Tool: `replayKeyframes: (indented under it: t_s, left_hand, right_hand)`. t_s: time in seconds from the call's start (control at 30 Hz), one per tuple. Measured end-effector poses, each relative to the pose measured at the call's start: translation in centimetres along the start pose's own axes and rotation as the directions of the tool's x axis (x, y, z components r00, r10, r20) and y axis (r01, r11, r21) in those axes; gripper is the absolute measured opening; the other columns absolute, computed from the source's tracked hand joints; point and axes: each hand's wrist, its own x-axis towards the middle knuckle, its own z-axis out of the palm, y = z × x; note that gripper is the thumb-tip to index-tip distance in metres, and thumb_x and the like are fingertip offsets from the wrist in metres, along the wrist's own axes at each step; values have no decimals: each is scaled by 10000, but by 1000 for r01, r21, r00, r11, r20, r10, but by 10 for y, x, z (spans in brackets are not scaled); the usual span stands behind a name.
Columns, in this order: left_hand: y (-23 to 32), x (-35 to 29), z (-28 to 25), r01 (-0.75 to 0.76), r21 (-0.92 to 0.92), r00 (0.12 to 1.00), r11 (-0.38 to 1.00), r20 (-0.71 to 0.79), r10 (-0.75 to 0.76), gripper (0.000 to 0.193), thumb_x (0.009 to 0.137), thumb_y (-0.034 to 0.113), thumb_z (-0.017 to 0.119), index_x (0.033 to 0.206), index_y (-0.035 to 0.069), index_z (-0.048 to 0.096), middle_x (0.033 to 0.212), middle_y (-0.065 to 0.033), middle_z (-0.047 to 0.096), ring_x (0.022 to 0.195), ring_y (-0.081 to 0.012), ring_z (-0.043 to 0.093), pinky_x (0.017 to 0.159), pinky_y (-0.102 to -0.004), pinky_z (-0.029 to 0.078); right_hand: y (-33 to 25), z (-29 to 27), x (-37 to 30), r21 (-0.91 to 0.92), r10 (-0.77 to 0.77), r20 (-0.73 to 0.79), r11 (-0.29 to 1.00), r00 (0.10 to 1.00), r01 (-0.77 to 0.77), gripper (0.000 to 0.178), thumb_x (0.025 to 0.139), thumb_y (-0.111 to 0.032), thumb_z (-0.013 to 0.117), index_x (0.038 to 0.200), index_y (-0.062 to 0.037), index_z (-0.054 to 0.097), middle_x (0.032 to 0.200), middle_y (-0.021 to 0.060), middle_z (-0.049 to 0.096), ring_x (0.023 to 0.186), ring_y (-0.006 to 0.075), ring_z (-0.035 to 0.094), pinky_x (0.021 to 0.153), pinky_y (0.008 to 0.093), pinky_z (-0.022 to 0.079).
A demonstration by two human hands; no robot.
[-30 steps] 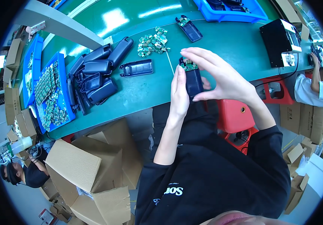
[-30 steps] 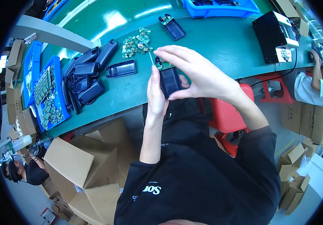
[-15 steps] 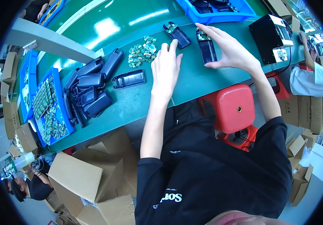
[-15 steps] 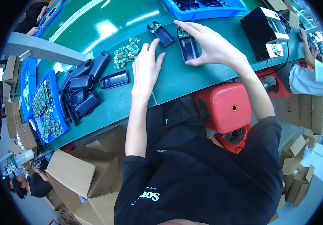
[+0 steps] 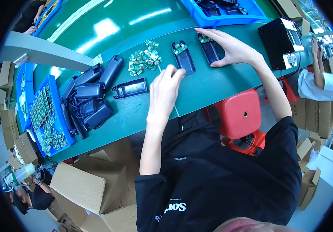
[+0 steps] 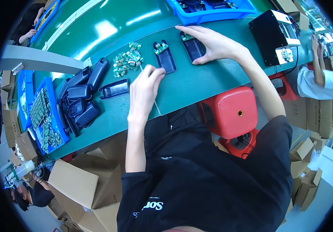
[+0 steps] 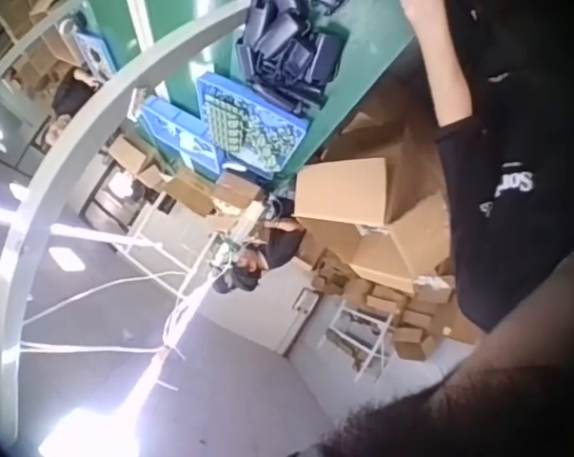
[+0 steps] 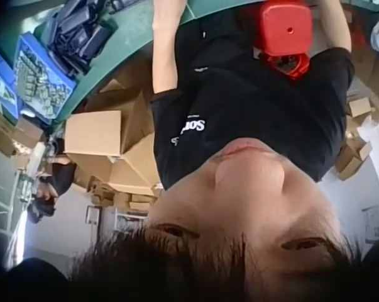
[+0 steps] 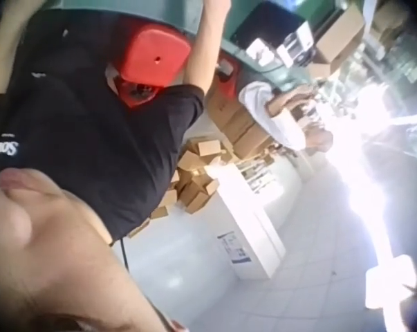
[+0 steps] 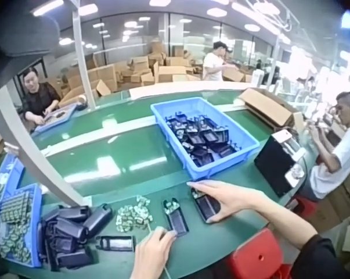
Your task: The person assembles circuit boards into plastic housings by hand, taking the boards from a component tray and inserting them into the housings.
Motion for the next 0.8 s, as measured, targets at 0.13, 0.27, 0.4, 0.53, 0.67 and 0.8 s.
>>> replayKeyframes:
  t_s: [0.13,0.27,0.4,0.53,0.67,0.8]
  left_hand:
    - [4,-13,-2,-12,-23,1000,1000,17,13,164,865,109,712,1018,100,654,894,-60,563,811,-232,609,707,-377,466]
    - [5,-16,1,-7,-46,1000,999,0,7,163,861,104,718,1010,102,652,884,-50,559,820,-221,592,725,-364,432]
    - [1,-16,3,-16,-56,999,998,-37,14,161,859,108,721,1003,104,651,885,-49,556,819,-224,586,719,-367,429]
    - [1,-18,7,-23,-66,998,998,-66,19,161,852,108,726,995,104,652,878,-47,547,807,-220,581,714,-366,425]
    - [1,-18,9,-17,-59,998,998,-65,13,150,851,114,732,989,108,674,895,-44,588,803,-230,599,699,-364,428]
    - [0,-18,8,-9,-66,998,998,-68,5,150,848,110,736,983,109,672,890,-40,587,800,-226,598,698,-364,426]
  right_hand:
    - [-9,1,7,-21,-61,-98,998,993,59,852,779,-267,831,1515,-160,415,1506,110,456,1374,320,459,1145,416,394]
    - [-35,7,35,-84,-200,-147,978,969,189,553,842,-233,779,1353,-138,591,1397,86,555,1285,299,539,1073,400,459]
    - [-43,27,57,-108,-241,-131,968,962,227,327,876,-194,745,1187,-108,690,1236,72,652,1165,276,613,1005,388,497]
    - [-41,34,61,-14,-172,-137,985,975,172,210,884,-173,733,1073,-82,719,1092,66,706,1050,256,664,938,363,526]
    - [-42,33,61,30,-157,-212,985,964,167,159,884,-165,728,1008,-66,723,1013,60,724,965,244,689,867,339,548]
    - [-41,36,63,-28,-182,-265,983,947,181,136,882,-160,729,978,-63,727,981,53,732,929,237,698,819,329,559]
